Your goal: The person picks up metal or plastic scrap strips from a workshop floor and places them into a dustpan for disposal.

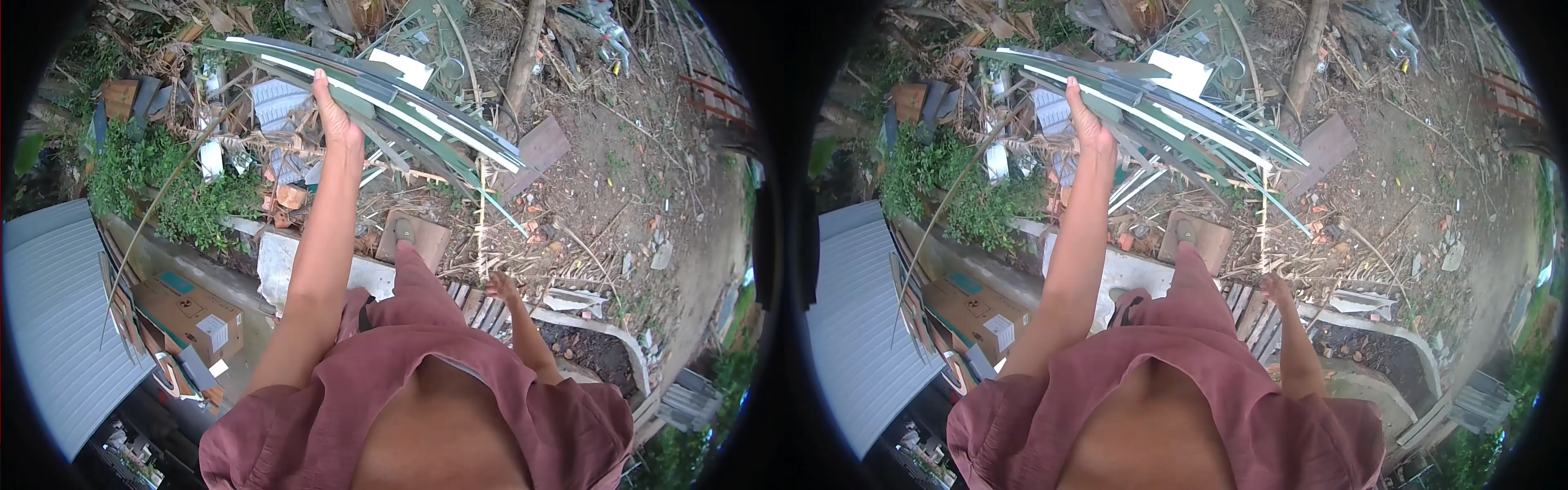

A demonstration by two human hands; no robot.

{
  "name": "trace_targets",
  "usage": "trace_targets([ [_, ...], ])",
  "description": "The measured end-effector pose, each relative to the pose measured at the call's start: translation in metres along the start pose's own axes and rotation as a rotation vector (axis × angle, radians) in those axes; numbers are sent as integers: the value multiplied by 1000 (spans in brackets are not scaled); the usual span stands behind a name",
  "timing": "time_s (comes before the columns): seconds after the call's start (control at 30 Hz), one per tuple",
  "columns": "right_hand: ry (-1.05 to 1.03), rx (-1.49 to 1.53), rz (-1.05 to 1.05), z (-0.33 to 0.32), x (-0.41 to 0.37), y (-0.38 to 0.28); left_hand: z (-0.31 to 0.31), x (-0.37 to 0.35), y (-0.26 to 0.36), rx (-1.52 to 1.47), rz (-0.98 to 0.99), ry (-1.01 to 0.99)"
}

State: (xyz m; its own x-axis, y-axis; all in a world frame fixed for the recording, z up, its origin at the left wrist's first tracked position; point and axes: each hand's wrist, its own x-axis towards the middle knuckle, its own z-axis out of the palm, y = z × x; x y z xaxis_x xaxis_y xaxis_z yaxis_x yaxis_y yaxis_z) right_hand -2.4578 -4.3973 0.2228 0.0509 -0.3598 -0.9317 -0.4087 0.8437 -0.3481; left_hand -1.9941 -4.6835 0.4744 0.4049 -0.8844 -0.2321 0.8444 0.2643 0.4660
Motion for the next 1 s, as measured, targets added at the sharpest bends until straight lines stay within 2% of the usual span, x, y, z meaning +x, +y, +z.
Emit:
trace_targets([
  [0.03, 78, 0, -70, 9, -11, -25, 10, 12, -7, 27, -25, -9],
  [0.1, 81, -12, -112, 20, -28, -67, -4, 35, -26, 179, -77, -48],
  [0.17, 84, -20, -187, 22, -26, -93, -45, 40, -29, 360, -334, 303],
  [0.2, 77, -43, -193, 24, -24, -98, -70, 33, -28, 492, -380, 271],
  [0.27, 56, -41, -206, 25, -19, -96, -126, -11, -19, 773, -490, 180],
  [0.37, 56, -118, -128, 33, -17, -95, -236, -116, 1, 1220, -623, 178],
  [0.4, 53, -130, -130, 35, -19, -97, -292, -154, 13, 1422, -570, 9],
  [0.43, 24, -186, -86, 37, -21, -100, -315, -192, 36, 1599, -836, -9],
  [0.47, -6, -243, -44, 40, -21, -104, -343, -248, 56, 1837, -621, 45],
  [0.5, -9, -259, -48, 39, -14, -105, -362, -292, 79, 1807, -736, 209],
  [0.53, -11, -327, -30, 38, -4, -103, -417, -342, 95, 1728, -710, 351],
  [0.6, -57, -397, 38, 39, 2, -119, -425, -416, 135, 1268, -880, 902],
  [0.63, -64, -426, 37, 41, 20, -123, -395, -442, 147, 1027, -725, 1164],
  [0.67, -125, -453, 39, 39, 50, -119, -408, -478, 151, 836, -518, 1282],
  [0.7, -188, -482, 42, 48, 58, -133, -401, -501, 156, 719, -427, 1350],
  [0.77, -178, -664, -64, 74, 61, -172, -387, -533, 152, 660, -322, 1402],
  [0.83, -576, -517, -170, 89, 118, -192, -377, -552, 134, 579, -268, 1399],
  [0.87, -590, -550, -167, 107, 130, -208, -371, -559, 125, 529, -225, 1372],
  [0.93, -628, -1084, -721, 149, 141, -237, -358, -568, 102, 517, -214, 1393],
  [0.97, -678, -1147, -728, 180, 118, -257, -353, -574, 86, 530, -201, 1407],
  [1.0, -516, -971, -533, 220, 75, -276, -354, -585, 69, 521, -180, 1434],
])
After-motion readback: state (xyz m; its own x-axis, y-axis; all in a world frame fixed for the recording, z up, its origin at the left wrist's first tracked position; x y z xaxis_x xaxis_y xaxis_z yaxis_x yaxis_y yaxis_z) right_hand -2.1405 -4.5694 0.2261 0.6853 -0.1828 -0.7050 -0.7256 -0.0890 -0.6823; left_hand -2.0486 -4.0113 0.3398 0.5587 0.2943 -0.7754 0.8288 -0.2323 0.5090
